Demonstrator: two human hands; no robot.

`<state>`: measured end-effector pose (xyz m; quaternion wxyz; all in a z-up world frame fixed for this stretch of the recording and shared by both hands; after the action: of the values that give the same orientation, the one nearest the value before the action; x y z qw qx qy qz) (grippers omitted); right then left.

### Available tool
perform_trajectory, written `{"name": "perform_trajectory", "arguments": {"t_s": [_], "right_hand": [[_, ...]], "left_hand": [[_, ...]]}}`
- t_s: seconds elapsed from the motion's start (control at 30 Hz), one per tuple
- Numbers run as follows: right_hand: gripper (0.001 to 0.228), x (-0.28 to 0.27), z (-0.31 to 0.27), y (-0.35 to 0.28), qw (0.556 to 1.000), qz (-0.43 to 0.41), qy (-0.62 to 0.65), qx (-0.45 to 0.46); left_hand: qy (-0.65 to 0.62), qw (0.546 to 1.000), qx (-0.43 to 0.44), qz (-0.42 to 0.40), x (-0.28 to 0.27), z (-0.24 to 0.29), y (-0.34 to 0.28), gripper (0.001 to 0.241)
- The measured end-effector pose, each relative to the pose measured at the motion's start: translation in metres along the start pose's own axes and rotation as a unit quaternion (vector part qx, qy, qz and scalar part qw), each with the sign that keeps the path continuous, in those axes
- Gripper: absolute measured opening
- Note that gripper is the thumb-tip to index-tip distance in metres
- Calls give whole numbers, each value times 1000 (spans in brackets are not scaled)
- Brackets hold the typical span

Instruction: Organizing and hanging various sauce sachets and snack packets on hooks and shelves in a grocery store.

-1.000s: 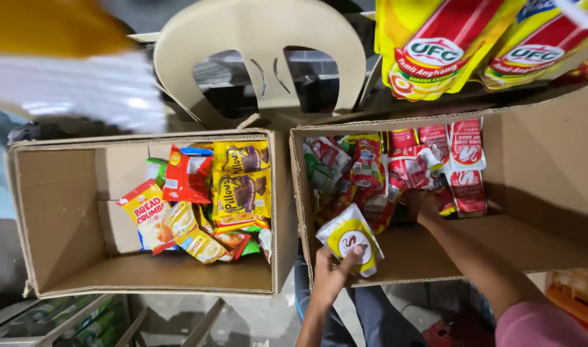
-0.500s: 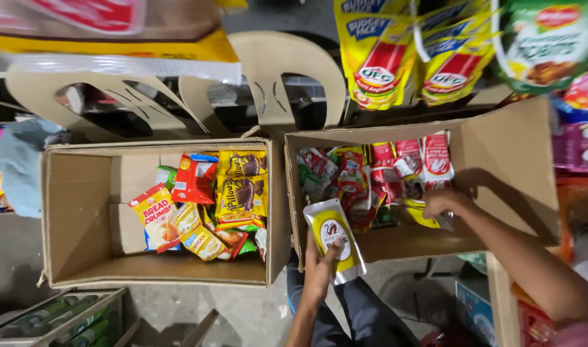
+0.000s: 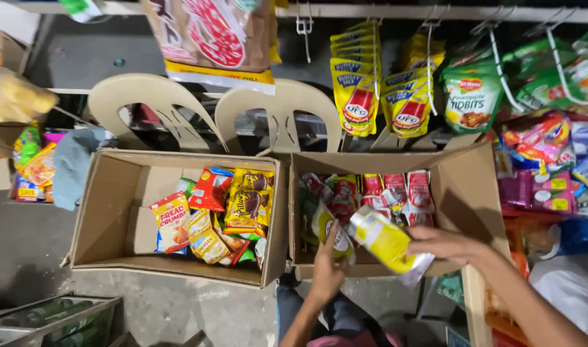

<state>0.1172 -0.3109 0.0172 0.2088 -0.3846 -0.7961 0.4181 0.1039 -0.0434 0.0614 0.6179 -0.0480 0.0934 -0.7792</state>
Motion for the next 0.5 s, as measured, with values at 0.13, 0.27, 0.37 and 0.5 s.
{"name": "perform_trajectory", "arguments": {"t_s": [0.13,0.27,0.37,0.5], "right_hand": [[43,46,-31,-10,990,-94,102,-23],[45,78,-74,-45,965,-85,246,44],[34,86,-79,-47,965,-85,242,47],[34,86,-82,-45,982,-82,170,22]], "left_hand": [[169,974,117,93,-13,68,-15,109],[218,975,-26,31,-22,58,-19,117],[266,963,-20,38,-34,47,-27,119],[327,911,213,133,-46,117,-45,117]]}}
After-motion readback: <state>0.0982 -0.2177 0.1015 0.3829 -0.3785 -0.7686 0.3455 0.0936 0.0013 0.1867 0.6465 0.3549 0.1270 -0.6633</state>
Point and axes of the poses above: each hand's wrist, its own y-axis towards the middle knuckle, its own x-axis out of the palm, z = x × y, the point moved 10 cm from there along y, towards the middle knuckle, and after that the axes turned 6 degrees about y, right-handed, at the moved point
